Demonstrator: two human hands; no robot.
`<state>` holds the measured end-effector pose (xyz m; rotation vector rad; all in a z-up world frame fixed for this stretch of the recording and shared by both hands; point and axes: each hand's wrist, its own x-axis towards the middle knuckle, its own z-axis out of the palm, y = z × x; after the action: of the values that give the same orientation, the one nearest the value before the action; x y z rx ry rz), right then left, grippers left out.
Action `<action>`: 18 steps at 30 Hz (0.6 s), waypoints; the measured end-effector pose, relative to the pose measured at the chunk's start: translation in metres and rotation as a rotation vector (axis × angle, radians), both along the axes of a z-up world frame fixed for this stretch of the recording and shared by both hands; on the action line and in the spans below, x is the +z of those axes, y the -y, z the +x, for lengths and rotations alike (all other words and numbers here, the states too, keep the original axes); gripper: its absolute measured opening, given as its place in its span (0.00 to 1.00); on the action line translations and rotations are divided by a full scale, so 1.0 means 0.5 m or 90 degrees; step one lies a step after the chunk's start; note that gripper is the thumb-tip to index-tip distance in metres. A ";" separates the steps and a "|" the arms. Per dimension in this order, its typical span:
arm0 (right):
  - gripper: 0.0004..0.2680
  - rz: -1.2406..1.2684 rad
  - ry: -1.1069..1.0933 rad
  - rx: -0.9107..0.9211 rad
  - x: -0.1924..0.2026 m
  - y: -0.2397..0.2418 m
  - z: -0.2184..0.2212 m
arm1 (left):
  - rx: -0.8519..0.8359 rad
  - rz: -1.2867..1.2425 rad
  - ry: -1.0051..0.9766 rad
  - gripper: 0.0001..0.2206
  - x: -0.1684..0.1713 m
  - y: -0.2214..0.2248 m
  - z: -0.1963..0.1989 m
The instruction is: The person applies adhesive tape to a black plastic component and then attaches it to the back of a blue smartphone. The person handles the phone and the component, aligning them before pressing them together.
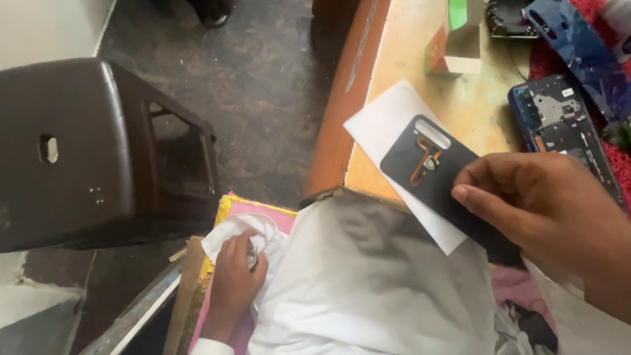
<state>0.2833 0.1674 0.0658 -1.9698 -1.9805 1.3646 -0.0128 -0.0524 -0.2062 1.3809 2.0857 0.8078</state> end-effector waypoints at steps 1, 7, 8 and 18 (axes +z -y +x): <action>0.05 0.007 0.020 0.012 0.001 -0.005 -0.010 | -0.005 -0.027 -0.018 0.19 -0.008 0.014 0.004; 0.06 -0.039 0.001 -0.053 -0.012 -0.008 -0.009 | -0.038 0.055 -0.096 0.18 0.070 0.010 0.018; 0.06 -0.057 -0.037 -0.083 -0.016 -0.001 0.001 | -0.033 0.069 -0.082 0.16 0.104 -0.006 0.020; 0.05 -0.309 -0.296 0.015 -0.008 0.037 0.068 | -0.219 0.195 0.606 0.19 0.490 -0.213 0.124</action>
<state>0.3173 0.1487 0.0619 -1.5496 -1.5674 2.2257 0.0490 0.0543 0.0390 1.1094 0.9993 1.3254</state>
